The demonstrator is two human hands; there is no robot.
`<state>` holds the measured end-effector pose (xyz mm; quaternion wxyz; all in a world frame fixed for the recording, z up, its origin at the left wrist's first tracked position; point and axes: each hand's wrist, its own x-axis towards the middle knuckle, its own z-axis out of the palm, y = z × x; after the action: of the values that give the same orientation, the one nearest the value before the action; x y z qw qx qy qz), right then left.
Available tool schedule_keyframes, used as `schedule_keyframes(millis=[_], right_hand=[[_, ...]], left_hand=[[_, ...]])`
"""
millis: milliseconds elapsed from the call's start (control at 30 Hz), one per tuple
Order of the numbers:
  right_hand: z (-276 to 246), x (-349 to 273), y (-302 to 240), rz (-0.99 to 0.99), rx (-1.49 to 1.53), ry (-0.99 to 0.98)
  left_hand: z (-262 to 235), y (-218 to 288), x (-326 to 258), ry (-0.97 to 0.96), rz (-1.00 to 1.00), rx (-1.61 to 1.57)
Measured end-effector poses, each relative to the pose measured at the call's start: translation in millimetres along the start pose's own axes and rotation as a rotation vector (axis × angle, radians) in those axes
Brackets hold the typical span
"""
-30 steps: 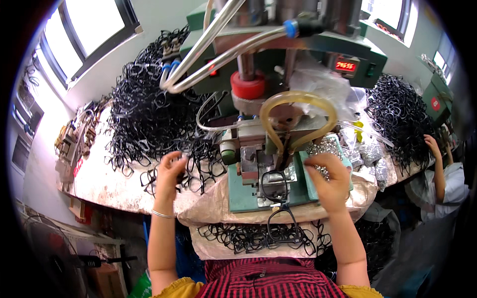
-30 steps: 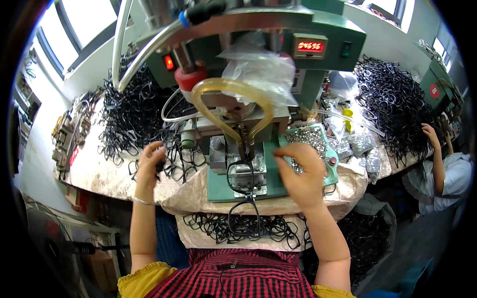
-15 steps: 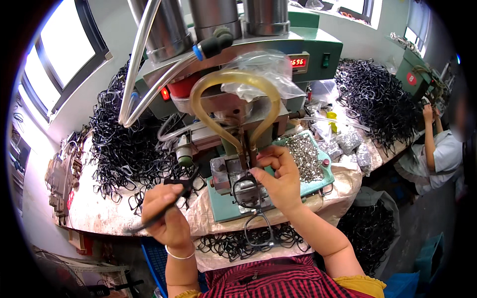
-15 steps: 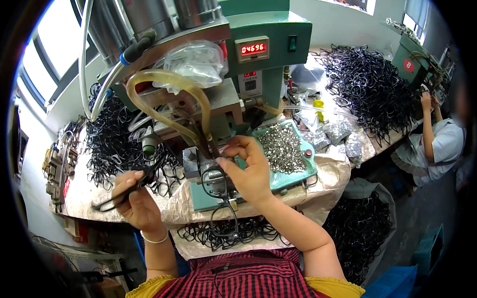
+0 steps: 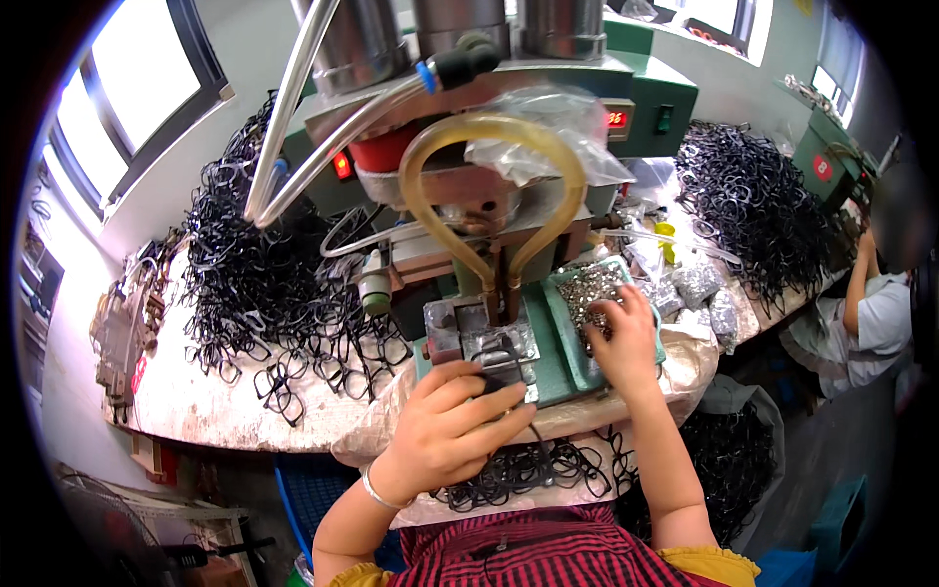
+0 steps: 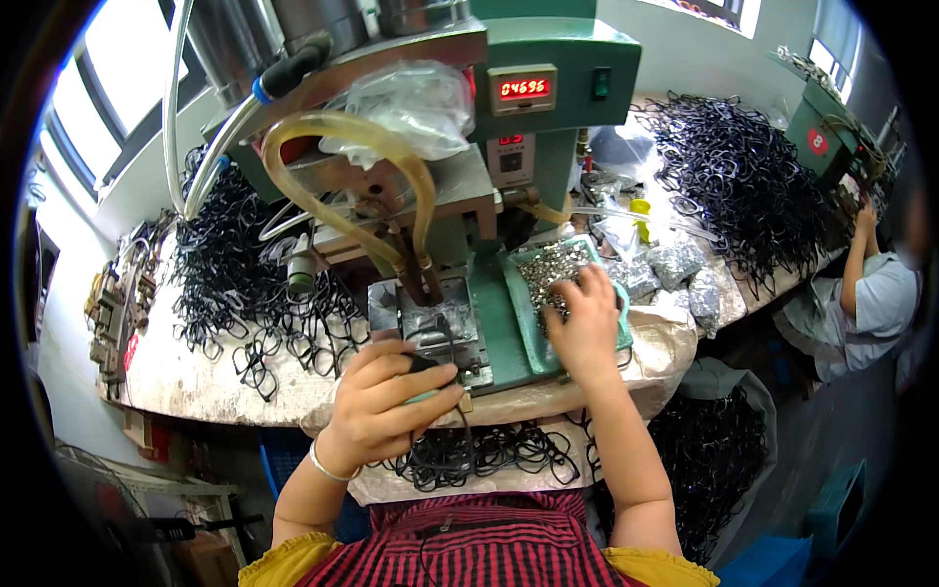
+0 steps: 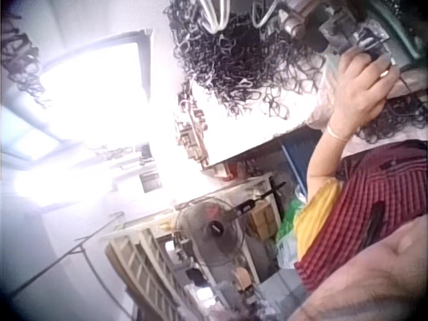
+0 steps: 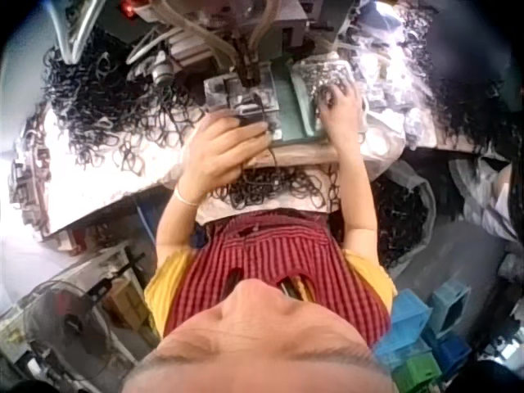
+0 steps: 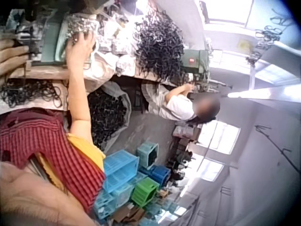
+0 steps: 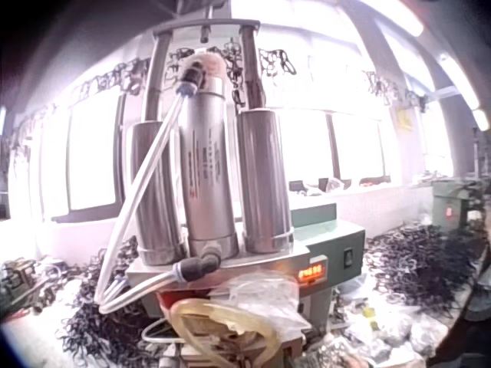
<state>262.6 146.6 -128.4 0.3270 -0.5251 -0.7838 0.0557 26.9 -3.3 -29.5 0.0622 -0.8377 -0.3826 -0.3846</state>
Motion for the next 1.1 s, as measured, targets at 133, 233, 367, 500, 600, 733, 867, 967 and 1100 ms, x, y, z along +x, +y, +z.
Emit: schedule_keyframes(millis=[133, 233, 367, 500, 600, 733, 867, 967, 1100], right_hand=[[7.1, -1.6, 15.3, -0.034, 0.118, 0.061], [10.2, -3.9, 17.8, -0.046, 0.139, 0.112], [9.0, -6.6, 22.1, 0.02, 0.272, 0.157], [-4.4, -26.6, 36.2, 0.337, 0.823, 0.235], [12.6, -26.8, 41.2, 0.491, 1.043, 0.345], [32.1, 7.5, 2.6, 0.382, 1.093, 0.281], [35.4, 22.7, -31.4, 0.261, 1.067, 0.199], [27.8, 12.2, -26.5, 0.286, 0.891, 0.188], [-5.9, -23.6, 7.8, 0.212, 0.467, 0.257]], left_hand=[[-2.4, -6.1, -2.7, -0.024, -0.039, -0.033], [-9.0, -4.1, -5.7, -0.057, -0.056, -0.039], [-5.2, 19.2, -28.9, 0.036, -0.201, 0.16], [-55.4, 31.7, -104.8, 0.422, -0.556, 0.723], [-112.4, 6.5, -139.7, 0.611, -0.826, 0.94], [-134.2, -82.1, -169.1, 0.273, -0.994, 1.114], [-94.9, -158.3, -255.1, 0.036, -1.364, 1.219], [-57.9, -168.4, -262.8, 0.116, -1.281, 1.148], [-58.2, -155.7, -234.6, -0.101, -1.208, 1.232]])
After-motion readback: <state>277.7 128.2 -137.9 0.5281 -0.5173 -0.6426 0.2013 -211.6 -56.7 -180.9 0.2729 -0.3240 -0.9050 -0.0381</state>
